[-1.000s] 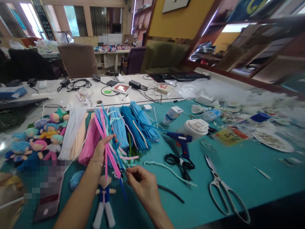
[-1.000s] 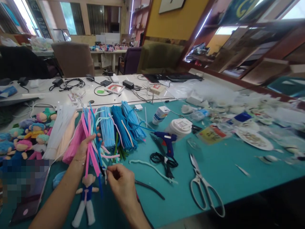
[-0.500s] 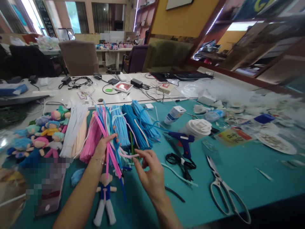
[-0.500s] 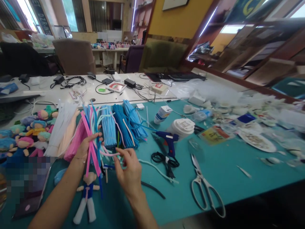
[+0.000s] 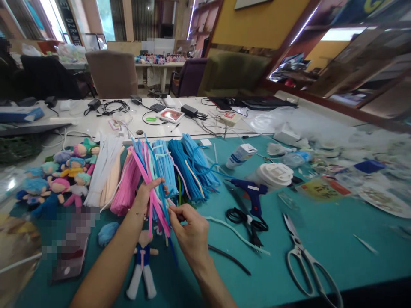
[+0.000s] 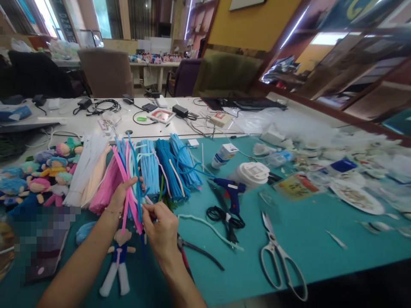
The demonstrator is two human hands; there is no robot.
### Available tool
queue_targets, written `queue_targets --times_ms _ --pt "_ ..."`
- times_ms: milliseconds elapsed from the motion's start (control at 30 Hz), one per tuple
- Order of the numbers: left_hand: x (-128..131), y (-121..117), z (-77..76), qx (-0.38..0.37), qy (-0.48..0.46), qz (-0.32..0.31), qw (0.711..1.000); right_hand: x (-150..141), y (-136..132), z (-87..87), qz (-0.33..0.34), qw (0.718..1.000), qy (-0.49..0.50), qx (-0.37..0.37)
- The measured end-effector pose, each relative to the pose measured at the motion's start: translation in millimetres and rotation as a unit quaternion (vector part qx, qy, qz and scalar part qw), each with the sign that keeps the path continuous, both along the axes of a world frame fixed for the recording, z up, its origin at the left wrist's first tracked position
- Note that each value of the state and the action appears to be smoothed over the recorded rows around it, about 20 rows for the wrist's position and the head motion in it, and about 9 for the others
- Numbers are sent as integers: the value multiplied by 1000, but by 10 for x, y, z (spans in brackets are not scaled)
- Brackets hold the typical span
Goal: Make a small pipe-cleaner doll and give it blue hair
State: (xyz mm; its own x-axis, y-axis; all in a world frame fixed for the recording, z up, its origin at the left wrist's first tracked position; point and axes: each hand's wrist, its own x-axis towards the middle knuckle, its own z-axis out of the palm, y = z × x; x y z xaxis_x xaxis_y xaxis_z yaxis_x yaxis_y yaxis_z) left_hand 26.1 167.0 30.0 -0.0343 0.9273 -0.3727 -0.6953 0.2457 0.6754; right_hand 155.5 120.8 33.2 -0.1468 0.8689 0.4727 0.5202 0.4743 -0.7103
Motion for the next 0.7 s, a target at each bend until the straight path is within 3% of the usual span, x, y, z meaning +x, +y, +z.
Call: queue_targets --times_ms 133,300,500,700 --pt "69 -13 34 -16 13 -7 1000 -90 93 -26 -7 1000 26 -10" --pt "66 13 30 7 17 7 1000 -38 102 -25 43 997 37 -46" --pt "35 36 -18 20 44 56 997 12 28 2 -1 997 -41 -73" --pt "-48 64 -59 -20 -15 37 999 28 44 -26 35 992 -53 -113"
